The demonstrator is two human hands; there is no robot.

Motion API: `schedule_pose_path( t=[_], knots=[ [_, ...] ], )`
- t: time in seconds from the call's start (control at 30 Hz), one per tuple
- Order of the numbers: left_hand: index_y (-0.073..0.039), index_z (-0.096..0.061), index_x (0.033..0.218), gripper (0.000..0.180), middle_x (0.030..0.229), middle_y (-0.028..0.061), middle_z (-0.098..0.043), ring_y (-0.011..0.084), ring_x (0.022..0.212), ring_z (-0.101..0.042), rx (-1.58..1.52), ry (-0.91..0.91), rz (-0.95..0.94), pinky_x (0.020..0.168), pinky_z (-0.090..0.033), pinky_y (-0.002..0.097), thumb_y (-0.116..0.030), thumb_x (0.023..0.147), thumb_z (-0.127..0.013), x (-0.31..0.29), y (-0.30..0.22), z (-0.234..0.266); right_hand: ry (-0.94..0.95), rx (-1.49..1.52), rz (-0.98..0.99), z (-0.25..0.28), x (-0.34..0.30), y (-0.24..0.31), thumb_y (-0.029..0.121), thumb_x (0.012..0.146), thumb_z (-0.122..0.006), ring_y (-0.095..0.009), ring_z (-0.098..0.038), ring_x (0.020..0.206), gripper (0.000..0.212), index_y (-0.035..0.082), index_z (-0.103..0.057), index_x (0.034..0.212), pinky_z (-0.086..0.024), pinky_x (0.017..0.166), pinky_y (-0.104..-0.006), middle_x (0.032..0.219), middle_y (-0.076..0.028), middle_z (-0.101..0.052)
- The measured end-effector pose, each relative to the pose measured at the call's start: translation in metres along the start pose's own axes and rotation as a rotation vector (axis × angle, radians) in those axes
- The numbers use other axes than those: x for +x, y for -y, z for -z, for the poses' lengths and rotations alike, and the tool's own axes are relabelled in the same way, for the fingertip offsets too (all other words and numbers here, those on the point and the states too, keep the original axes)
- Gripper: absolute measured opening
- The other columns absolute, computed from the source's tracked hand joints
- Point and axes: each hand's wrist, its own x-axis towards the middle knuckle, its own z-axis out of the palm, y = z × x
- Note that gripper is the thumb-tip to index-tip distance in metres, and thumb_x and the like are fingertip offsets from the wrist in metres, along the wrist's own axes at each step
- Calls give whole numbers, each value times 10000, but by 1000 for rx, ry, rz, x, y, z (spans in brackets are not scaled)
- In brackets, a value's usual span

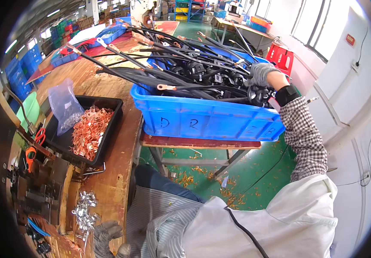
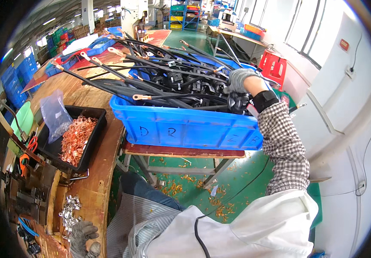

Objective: The worker is assembling wire harnesses by attaching connectors and using a pneumatic or mechanical press machine to secure components.

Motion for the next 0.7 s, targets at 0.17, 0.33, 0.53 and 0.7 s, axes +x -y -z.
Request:
schedule_pose_path(
  t=[0.17,0.33,0.53,0.7],
  knots=[
    [16,-534,1082,346,1102,142,-533,260,965,-536,53,-15,32,826,-432,336,-196,811,-571,-2,-1,1,309,447,17,3,4,7,508,698,-669,-180,-586,632,505,37,-653,881,-488,616,-313,723,-52,-629],
    [-1,-553,1063,347,1074,145,-543,282,953,-533,130,-21,-59,806,-434,355,-229,804,-592,-3,1,6,352,749,17,-9,-1,9,437,745,-659,-135,-582,714,422,75,-636,961,-497,621,-286,800,-28,-624],
    [-12,-550,1069,372,1048,147,-544,284,953,-515,83,-11,-6,800,-427,370,-289,821,-569,-9,10,4,56,357,62,-14,-17,19,469,697,-634,-257,-594,682,432,57,-664,822,-458,649,-366,717,-132,-626],
    [-16,-548,1085,391,1051,149,-549,281,942,-530,16,-10,-1,800,-429,370,-311,828,-556,-12,21,3,50,670,1,-16,-2,-9,488,760,-597,-190,-550,595,466,25,-648,775,-436,571,-348,655,-115,-608]
  ],
)
